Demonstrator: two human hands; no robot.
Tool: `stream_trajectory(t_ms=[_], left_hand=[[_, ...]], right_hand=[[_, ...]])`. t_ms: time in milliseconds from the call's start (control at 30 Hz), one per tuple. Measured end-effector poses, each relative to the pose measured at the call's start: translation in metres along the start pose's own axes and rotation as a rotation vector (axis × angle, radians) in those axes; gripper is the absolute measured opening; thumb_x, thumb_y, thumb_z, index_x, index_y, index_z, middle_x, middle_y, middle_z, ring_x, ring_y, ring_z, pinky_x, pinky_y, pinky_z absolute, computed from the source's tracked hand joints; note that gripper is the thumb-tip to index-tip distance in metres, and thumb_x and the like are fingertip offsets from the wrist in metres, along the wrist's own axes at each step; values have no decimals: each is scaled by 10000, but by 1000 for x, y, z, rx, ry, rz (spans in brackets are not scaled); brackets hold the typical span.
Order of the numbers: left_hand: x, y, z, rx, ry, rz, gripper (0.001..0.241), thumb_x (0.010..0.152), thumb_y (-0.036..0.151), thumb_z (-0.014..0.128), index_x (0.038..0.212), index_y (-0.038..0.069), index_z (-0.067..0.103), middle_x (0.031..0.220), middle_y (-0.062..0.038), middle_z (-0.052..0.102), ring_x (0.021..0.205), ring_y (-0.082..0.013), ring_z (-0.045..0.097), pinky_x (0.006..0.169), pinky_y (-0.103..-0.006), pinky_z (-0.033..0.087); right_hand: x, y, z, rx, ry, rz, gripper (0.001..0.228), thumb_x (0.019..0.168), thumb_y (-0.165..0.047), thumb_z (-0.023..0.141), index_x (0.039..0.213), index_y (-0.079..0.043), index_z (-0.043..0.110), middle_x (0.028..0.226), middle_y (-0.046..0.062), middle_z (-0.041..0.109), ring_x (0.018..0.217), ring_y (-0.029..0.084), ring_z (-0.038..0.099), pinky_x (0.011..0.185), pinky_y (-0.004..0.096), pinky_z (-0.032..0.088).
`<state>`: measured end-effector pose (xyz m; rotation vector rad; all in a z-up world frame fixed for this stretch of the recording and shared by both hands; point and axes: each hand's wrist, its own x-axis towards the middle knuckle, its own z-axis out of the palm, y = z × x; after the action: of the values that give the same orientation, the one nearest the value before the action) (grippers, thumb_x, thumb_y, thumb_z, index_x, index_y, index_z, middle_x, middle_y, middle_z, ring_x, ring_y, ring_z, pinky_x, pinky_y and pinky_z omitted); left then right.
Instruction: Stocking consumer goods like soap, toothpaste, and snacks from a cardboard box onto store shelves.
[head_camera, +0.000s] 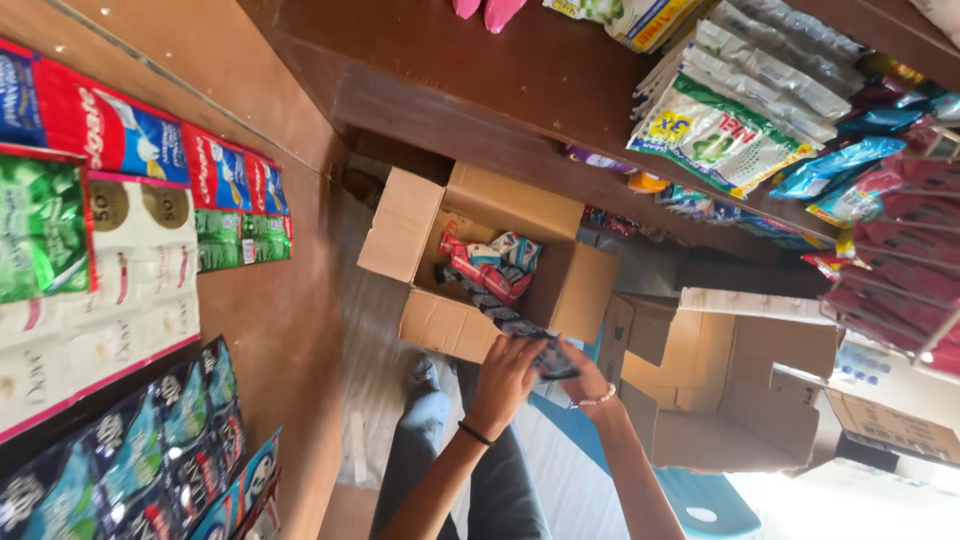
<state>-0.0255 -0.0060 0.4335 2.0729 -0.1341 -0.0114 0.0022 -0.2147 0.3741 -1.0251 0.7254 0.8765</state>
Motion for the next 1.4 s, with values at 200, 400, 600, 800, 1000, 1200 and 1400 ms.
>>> stream_trajectory(t_ms=[200,400,600,800,1000,1200,1400], left_hand=[[6,80,-35,-36,116,98,556,779,7,730,1319,87,627,1181,-100,643,1139,-338,567,1013,-450,478],[7,151,-70,-23,108,245,619,810,76,779,1402,101,600,1170,-91,601,1110,-317,557,999,-452,473],[-17,235,-105,-157,21,431,701,789,164,834,1447,119,595,1172,-88,565,1101,-297,566,997,-432,475],[-12,332,-171,-211,66,506,337,883,305,720,1203,197,723,891,-12,548,817,-188,638,980,-944,38],[-4,378,-200,-169,148,419,135,968,323,672,1078,330,751,797,67,527,791,-80,679,1075,-927,-109],[20,391,-229,-61,246,627,290,869,329,723,1156,290,723,832,51,580,797,-132,689,1036,-898,110],[71,362,-238,-286,-50,761,581,906,162,810,1443,144,590,1093,-55,606,956,-254,596,884,-386,528]], right_hand=[[7,54,-59,53,-69,-190,412,1086,-350,582,1358,-40,574,1306,96,639,1204,227,589,1059,380,438],[-3,82,-70,-749,41,-503,500,1050,-330,492,1481,-77,486,1467,109,540,1379,217,487,1189,353,350],[9,62,-25,-70,-34,-366,558,1008,-376,557,1445,-36,491,1454,156,538,1359,294,483,1163,443,364],[26,38,9,623,-143,-241,629,965,-423,622,1409,4,496,1441,202,536,1340,371,480,1138,533,378],[72,32,4,1172,-289,-105,694,930,-462,677,1379,38,501,1430,241,534,1324,436,476,1117,607,390],[120,28,2,1186,-448,-56,527,962,-274,645,1350,67,544,1412,270,559,1265,472,549,1030,580,523],[67,0,46,1040,-325,-89,453,886,-206,608,1285,11,614,1345,226,612,1199,415,591,987,540,549]])
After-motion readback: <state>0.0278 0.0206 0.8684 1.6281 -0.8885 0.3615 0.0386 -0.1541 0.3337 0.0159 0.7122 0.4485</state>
